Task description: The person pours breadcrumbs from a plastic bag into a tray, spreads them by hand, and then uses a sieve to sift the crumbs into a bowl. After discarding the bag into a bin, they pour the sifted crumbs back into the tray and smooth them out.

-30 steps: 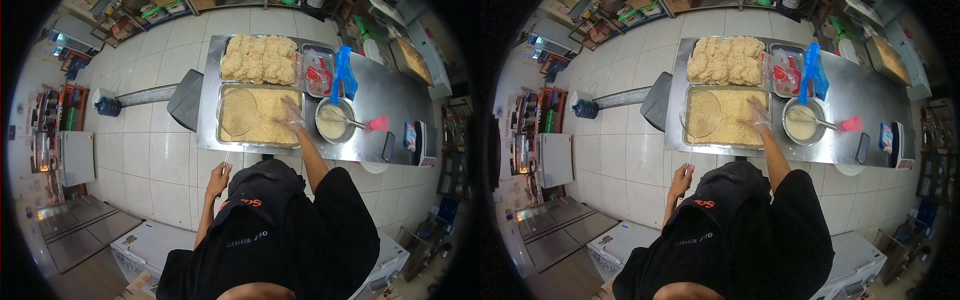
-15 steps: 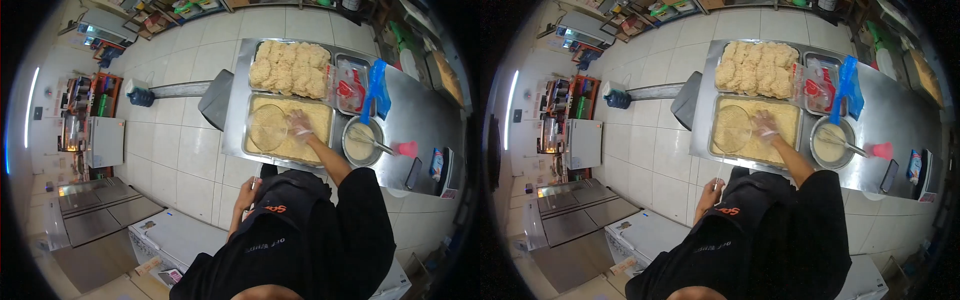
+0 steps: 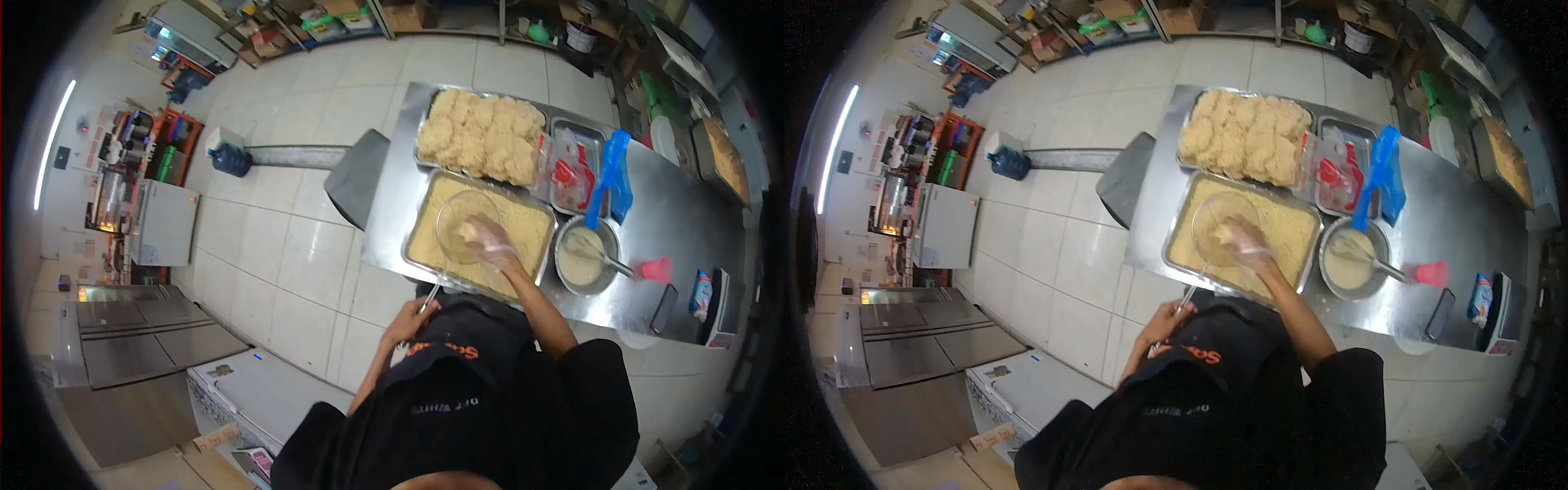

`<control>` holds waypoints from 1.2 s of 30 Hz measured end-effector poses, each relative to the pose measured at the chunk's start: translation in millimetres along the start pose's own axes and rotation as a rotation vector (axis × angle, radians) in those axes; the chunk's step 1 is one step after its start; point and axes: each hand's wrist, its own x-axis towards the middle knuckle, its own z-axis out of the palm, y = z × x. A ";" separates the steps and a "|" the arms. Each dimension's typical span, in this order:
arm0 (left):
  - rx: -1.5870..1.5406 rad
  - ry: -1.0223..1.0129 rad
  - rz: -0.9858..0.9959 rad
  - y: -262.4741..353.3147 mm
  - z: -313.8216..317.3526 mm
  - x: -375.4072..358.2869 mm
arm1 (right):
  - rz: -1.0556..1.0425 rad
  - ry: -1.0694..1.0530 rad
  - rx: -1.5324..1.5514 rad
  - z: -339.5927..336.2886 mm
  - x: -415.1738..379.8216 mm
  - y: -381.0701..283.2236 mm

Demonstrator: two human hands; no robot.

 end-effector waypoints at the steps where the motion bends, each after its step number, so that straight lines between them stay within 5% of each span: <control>1: -0.012 -0.053 -0.043 9.3 1.6 4.4 | 0.006 -0.018 0.000 -0.8 -2.7 -6.2; 5: 0.024 -0.020 0.146 -2.7 -3.1 5.8 | 0.052 0.072 0.191 -45.5 5.5 -44.9; 8: -0.133 -0.069 0.021 20.9 -16.1 -16.1 | 0.141 0.164 0.495 -57.3 0.1 -8.4; 11: -0.257 -0.099 -0.015 36.8 -22.5 -28.8 | 0.135 0.147 0.425 -25.0 14.0 79.6; 13: -0.349 -0.094 -0.032 41.5 -27.0 -35.3 | 0.042 0.176 0.383 -4.8 30.7 84.0; 18: -0.339 -0.054 -0.061 68.2 -43.7 -55.4 | 0.185 0.089 0.731 55.3 51.5 76.5; 20: -0.333 -0.003 -0.056 64.7 -49.3 -56.0 | 0.004 0.207 0.894 61.9 78.7 71.1; 23: -0.314 0.074 -0.066 64.4 -52.2 -55.8 | 0.260 -0.270 -0.295 55.5 105.1 22.8; 31: -0.340 0.110 -0.095 58.6 -73.7 -59.4 | -0.344 -0.197 -0.330 102.4 67.5 4.1; 33: -0.337 0.108 -0.102 61.2 -78.0 -58.9 | -0.180 -0.359 -0.417 90.2 53.2 -16.2; 34: -0.377 0.096 -0.083 56.8 -79.4 -57.2 | 0.077 -0.559 -0.450 74.4 49.8 -32.1; 36: -0.420 0.083 -0.081 52.6 -81.1 -54.0 | 0.143 -0.478 -0.384 80.4 32.2 -26.3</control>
